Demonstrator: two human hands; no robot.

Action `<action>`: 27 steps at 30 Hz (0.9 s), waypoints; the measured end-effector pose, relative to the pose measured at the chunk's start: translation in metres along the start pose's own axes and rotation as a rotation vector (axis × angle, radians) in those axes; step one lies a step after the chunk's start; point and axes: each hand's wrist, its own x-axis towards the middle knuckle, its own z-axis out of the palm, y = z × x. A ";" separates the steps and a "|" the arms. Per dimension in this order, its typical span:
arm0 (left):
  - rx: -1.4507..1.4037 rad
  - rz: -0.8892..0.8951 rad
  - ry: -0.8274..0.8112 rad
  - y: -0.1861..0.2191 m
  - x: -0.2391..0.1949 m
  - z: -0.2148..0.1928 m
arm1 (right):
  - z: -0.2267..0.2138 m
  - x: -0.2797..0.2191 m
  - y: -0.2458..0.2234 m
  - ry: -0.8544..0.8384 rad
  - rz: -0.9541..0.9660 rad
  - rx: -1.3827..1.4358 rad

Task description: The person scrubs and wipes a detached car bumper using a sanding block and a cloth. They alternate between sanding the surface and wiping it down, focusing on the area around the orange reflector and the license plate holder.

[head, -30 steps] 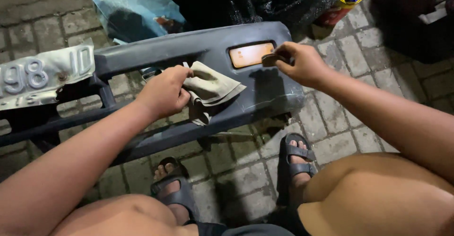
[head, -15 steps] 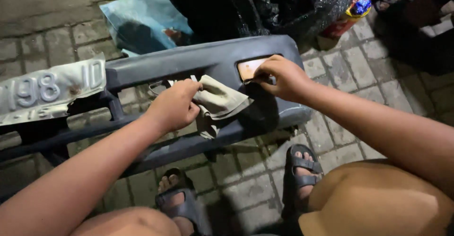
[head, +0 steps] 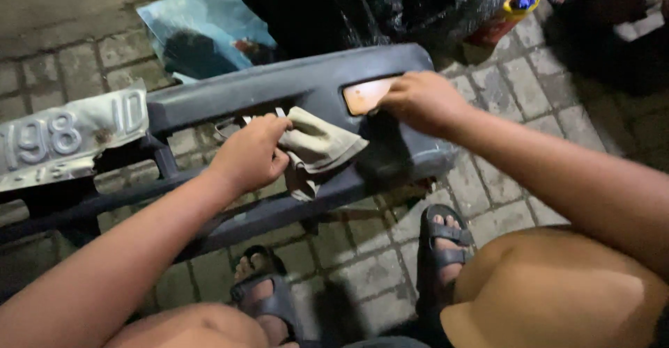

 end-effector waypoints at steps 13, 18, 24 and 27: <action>0.020 -0.027 0.032 -0.001 -0.002 0.007 | 0.007 -0.008 -0.015 0.152 -0.001 -0.260; 0.024 0.008 0.033 -0.001 -0.002 0.005 | 0.013 0.004 -0.030 0.129 -0.006 -0.356; 0.024 -0.006 0.028 0.002 -0.008 -0.004 | 0.008 -0.006 -0.020 0.052 0.030 -0.462; 0.058 0.008 0.027 -0.001 -0.008 -0.002 | 0.005 -0.003 -0.023 0.046 0.023 -0.505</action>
